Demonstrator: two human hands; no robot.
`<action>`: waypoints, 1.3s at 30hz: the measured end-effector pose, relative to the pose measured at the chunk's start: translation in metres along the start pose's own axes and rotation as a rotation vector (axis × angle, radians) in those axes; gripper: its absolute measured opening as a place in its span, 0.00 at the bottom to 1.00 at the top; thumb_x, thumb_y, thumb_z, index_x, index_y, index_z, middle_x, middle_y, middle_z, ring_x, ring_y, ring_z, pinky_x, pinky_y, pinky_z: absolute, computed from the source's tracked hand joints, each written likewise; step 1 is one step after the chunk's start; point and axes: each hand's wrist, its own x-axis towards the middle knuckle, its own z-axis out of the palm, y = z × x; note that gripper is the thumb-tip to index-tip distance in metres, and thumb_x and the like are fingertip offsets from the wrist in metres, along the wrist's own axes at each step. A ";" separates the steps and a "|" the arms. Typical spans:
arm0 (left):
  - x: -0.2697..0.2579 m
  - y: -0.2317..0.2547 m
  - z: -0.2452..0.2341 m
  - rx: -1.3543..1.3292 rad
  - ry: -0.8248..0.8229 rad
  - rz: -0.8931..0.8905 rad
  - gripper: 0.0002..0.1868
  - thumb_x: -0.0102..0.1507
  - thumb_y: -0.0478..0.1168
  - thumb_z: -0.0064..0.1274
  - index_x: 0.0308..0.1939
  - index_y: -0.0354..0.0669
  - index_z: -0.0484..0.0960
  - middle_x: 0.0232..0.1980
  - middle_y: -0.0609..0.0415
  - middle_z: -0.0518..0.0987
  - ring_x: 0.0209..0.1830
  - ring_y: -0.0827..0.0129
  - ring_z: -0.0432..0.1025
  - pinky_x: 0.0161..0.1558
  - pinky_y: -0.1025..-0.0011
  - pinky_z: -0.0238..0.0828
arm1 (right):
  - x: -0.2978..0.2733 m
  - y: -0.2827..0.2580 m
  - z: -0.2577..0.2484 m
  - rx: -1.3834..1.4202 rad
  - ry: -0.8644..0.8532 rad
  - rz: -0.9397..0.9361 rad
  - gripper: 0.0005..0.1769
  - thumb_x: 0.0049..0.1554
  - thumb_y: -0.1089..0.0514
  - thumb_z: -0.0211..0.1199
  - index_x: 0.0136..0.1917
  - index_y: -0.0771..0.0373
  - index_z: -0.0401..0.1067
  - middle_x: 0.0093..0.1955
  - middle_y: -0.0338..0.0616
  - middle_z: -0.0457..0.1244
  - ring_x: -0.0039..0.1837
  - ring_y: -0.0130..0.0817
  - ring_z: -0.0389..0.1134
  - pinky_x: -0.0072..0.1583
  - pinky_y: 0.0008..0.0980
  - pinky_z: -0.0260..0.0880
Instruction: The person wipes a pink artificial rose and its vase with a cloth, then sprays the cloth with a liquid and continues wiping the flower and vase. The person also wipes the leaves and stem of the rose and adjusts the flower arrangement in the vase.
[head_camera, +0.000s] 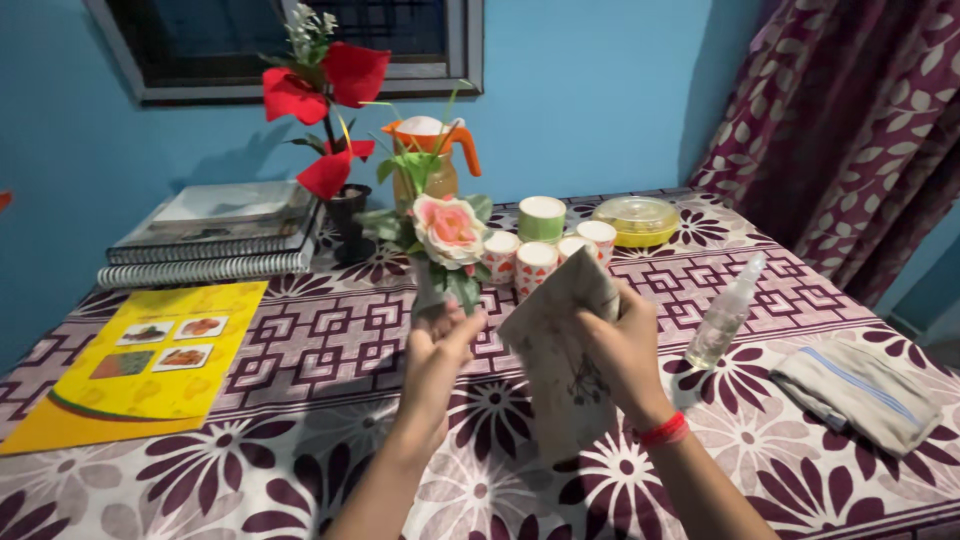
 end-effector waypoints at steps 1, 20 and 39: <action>0.001 0.008 -0.004 0.016 -0.007 0.008 0.29 0.60 0.49 0.62 0.58 0.33 0.76 0.52 0.49 0.77 0.50 0.67 0.71 0.52 0.64 0.67 | -0.002 -0.004 0.004 -0.017 0.033 -0.026 0.16 0.50 0.68 0.61 0.53 0.68 0.74 0.44 0.42 0.71 0.45 0.24 0.69 0.48 0.28 0.71; 0.034 0.031 -0.022 -0.452 -0.167 -0.093 0.09 0.66 0.35 0.53 0.48 0.35 0.81 0.44 0.49 0.85 0.39 0.68 0.81 0.46 0.68 0.80 | -0.025 -0.049 0.083 -0.257 0.156 -0.435 0.18 0.60 0.67 0.59 0.64 0.64 0.67 0.57 0.52 0.63 0.58 0.42 0.67 0.58 0.39 0.71; 0.029 0.025 -0.014 -0.386 -0.225 0.028 0.11 0.68 0.31 0.48 0.48 0.25 0.82 0.45 0.44 0.84 0.41 0.65 0.79 0.46 0.68 0.77 | -0.028 -0.034 0.086 -0.742 0.010 -0.738 0.33 0.48 0.69 0.61 0.69 0.62 0.70 0.64 0.48 0.63 0.67 0.49 0.62 0.66 0.47 0.58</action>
